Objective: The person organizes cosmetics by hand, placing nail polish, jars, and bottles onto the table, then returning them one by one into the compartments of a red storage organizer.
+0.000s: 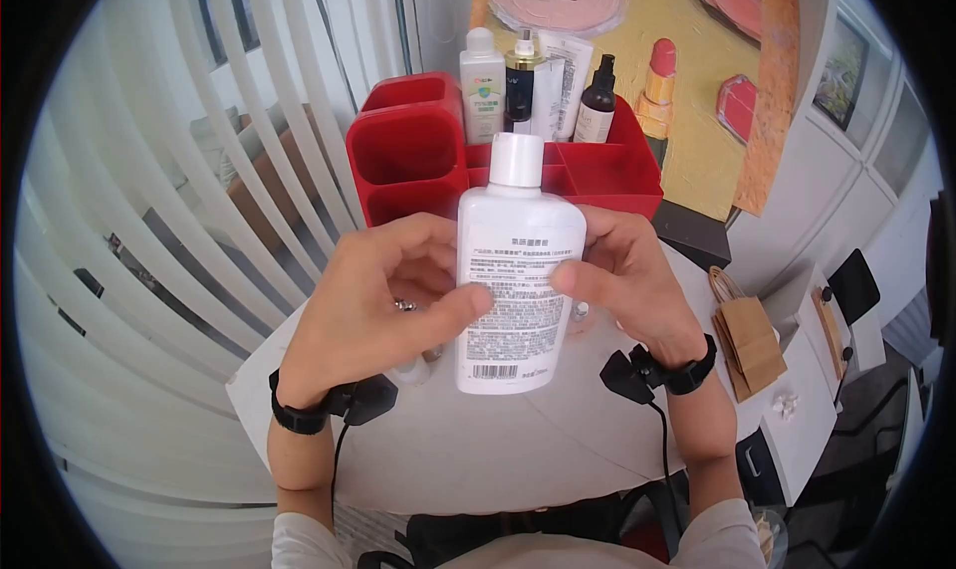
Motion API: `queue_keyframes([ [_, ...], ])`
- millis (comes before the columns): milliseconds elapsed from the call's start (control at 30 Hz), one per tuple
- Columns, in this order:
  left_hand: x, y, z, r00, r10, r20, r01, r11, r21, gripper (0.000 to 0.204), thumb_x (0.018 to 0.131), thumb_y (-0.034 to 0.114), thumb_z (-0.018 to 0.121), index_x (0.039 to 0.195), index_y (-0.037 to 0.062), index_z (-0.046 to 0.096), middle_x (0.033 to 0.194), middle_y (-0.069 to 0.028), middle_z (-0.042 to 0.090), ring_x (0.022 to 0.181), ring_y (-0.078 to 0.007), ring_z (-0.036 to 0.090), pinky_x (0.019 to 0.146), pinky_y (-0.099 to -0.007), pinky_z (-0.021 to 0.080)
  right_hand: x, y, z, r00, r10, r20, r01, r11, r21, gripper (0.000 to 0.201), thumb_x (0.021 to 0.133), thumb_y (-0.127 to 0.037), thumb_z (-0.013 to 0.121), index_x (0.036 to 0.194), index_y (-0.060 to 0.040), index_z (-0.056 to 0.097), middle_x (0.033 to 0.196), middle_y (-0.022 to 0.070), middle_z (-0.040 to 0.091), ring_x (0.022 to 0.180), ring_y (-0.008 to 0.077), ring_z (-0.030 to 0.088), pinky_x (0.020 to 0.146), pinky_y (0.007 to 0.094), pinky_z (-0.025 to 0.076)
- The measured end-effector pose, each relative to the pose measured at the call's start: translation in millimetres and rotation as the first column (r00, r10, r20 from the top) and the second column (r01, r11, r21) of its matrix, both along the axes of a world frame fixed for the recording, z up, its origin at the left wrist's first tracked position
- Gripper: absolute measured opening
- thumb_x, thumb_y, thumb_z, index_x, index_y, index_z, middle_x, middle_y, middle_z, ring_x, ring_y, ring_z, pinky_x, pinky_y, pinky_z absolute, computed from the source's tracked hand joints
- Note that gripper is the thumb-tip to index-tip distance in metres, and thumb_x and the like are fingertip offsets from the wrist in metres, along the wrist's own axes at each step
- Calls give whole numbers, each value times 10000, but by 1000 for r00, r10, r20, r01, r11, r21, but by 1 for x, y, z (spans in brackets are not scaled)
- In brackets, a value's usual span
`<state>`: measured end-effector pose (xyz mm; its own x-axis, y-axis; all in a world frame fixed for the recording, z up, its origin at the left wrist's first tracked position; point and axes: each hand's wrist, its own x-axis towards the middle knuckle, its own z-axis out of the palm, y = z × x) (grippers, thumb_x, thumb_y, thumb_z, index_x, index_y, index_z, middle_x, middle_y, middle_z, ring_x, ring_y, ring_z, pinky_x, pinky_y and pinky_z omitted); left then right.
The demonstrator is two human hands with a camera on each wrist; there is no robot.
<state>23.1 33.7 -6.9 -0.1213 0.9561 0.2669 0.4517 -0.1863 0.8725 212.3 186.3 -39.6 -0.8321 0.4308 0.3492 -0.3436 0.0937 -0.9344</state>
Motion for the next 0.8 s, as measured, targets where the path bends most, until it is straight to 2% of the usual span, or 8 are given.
queue_keyframes([
  [100, -5, 0, -2, 999, -26, 40, 23, 998, 65, 394, 824, 189, 779, 1122, -20, 626, 990, -138, 723, 828, -200, 726, 719, -269, 573, 0, -1, 0, 998, 12, -60, -13, 1000, -12, 483, 824, -150, 797, 1239, 30, 626, 1100, 137, 711, 1007, 189, 686, 878, 315, 548],
  [167, -5, -1, -1, 999, 21, 48, -24, 997, 72, 395, 827, 187, 777, 1126, -18, 622, 1006, -135, 720, 833, -198, 726, 727, -272, 573, 3, 1, 3, 988, 96, 125, -107, 991, 85, 462, 828, -139, 794, 1228, 27, 634, 1094, 136, 715, 998, 188, 691, 875, 315, 550],
  [200, -6, 0, -1, 999, 22, 48, -26, 997, 72, 395, 827, 187, 777, 1126, -18, 622, 1006, -135, 720, 833, -198, 726, 727, -272, 573, 2, 1, 2, 987, 97, 125, -108, 990, 85, 462, 828, -139, 794, 1228, 27, 634, 1094, 136, 715, 998, 188, 691, 875, 315, 550],
  [267, -8, 2, -2, 998, 12, 69, -16, 999, 48, 405, 827, 189, 778, 1142, -14, 624, 1019, -136, 719, 834, -199, 725, 737, -276, 573, 2, 2, -2, 992, 34, 119, -49, 991, 121, 426, 838, -124, 783, 1210, 29, 643, 1085, 138, 719, 974, 183, 697, 863, 309, 553],
  [400, -8, 2, -2, 994, -11, 112, 4, 998, 63, 415, 823, 196, 787, 1151, -9, 635, 1030, -139, 717, 837, -200, 724, 748, -281, 574, 3, 6, -2, 998, 37, 58, -44, 992, 119, 392, 849, -116, 772, 1190, 33, 650, 1079, 145, 720, 954, 177, 701, 844, 302, 557],
  [467, -11, 0, -2, 1000, -15, -19, 16, 999, 29, 410, 828, 199, 786, 1152, -9, 646, 1021, -138, 720, 840, -197, 723, 764, -283, 573, 3, 5, -1, 999, 19, 46, -25, 993, 119, 376, 855, -111, 765, 1182, 36, 652, 1067, 144, 723, 958, 173, 701, 834, 300, 559],
  [600, -8, 1, -1, 1000, -26, 14, 26, 1000, -14, 394, 834, 195, 785, 1144, -10, 652, 1005, -136, 725, 841, -195, 723, 774, -287, 573, 3, 8, -1, 999, 13, 47, -19, 990, 136, 373, 854, -112, 767, 1177, 36, 655, 1062, 144, 724, 954, 173, 703, 832, 300, 559],
  [800, -10, 3, -5, 996, -88, 13, 87, 995, 48, 390, 840, 202, 787, 1136, -12, 649, 1002, -136, 728, 845, -194, 723, 781, -280, 570, 8, 7, 1, 999, 9, 48, -16, 987, 158, 402, 843, -133, 780, 1192, 21, 652, 1069, 148, 724, 960, 180, 704, 837, 312, 568],
])
